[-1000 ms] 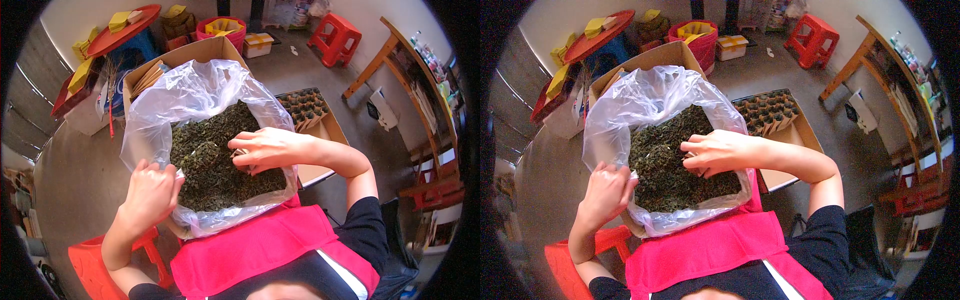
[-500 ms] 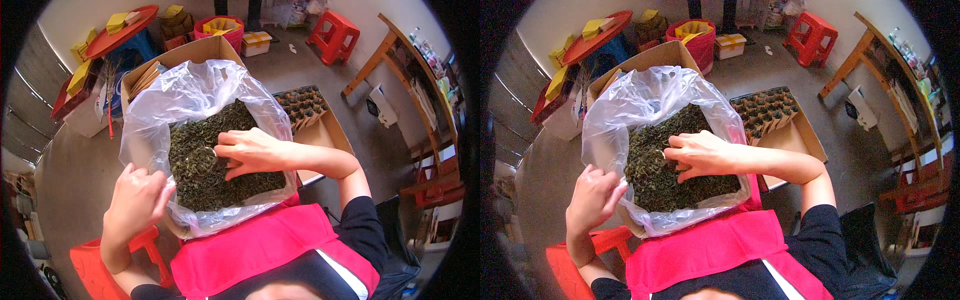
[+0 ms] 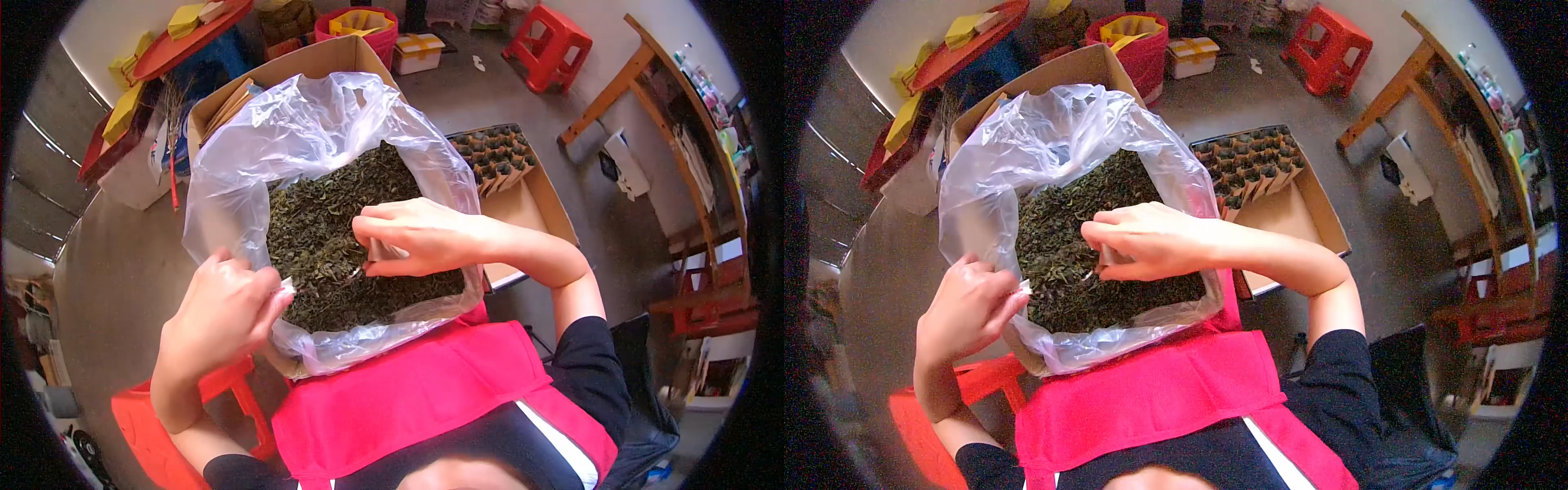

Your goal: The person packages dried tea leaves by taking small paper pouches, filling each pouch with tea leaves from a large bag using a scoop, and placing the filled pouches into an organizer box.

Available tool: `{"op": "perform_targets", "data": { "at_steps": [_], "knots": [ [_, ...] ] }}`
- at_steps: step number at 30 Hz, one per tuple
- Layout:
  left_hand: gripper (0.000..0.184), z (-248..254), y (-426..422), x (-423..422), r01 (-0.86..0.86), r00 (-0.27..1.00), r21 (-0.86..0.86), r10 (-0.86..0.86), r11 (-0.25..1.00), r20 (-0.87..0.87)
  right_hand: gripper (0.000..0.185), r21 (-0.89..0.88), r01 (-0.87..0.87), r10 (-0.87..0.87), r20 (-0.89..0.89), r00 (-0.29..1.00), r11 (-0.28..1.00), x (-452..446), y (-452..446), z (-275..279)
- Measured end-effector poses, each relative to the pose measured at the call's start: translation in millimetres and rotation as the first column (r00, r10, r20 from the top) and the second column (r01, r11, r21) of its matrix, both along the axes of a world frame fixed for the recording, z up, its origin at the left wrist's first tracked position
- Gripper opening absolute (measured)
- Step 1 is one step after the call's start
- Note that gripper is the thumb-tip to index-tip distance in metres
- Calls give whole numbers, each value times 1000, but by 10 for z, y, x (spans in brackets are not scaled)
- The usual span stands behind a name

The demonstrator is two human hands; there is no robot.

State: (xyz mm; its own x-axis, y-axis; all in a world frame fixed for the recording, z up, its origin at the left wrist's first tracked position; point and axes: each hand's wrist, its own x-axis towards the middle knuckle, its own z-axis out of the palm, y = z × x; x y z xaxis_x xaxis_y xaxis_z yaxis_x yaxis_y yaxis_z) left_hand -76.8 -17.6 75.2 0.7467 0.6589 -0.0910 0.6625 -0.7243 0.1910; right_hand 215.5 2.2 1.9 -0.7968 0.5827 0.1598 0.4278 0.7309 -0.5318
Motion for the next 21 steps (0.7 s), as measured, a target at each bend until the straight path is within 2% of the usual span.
{"op": "perform_targets", "data": {
  "at_steps": [3, 6, 12, 16, 17, 20, 21],
  "knots": [
    [29, 35, 31, 43, 36, 999, -16, -37, 999, -29, 33, 122, 24, -22, -20, 1000, 992, -74, -53, -86],
    [30, 58, 70, 132, 104, 994, 11, -104, 994, -41, 36, 157, 17, -23, 36, 999, 988, -114, -101, -103],
    [32, 167, 206, 387, 184, 952, -41, -188, 982, -242, 38, 188, 43, -47, 19, 999, 981, -165, -159, -98],
    [23, 502, 299, 511, 245, 880, -6, -225, 970, -418, 40, 189, 99, -100, -6, 995, 977, -152, -163, -78],
    [15, 606, 278, 634, 226, 856, -26, -211, 974, -471, 41, 157, 107, -107, -10, 994, 982, -163, -157, -69],
    [15, 495, 322, 787, 279, 861, -23, -260, 960, -438, 43, 140, 97, -86, -86, 993, 985, -218, -157, -58],
    [13, 516, 309, 779, 335, 882, 18, -307, 942, -358, 44, 128, 104, -91, -102, 991, 986, -222, -160, -86]
  ]
}}
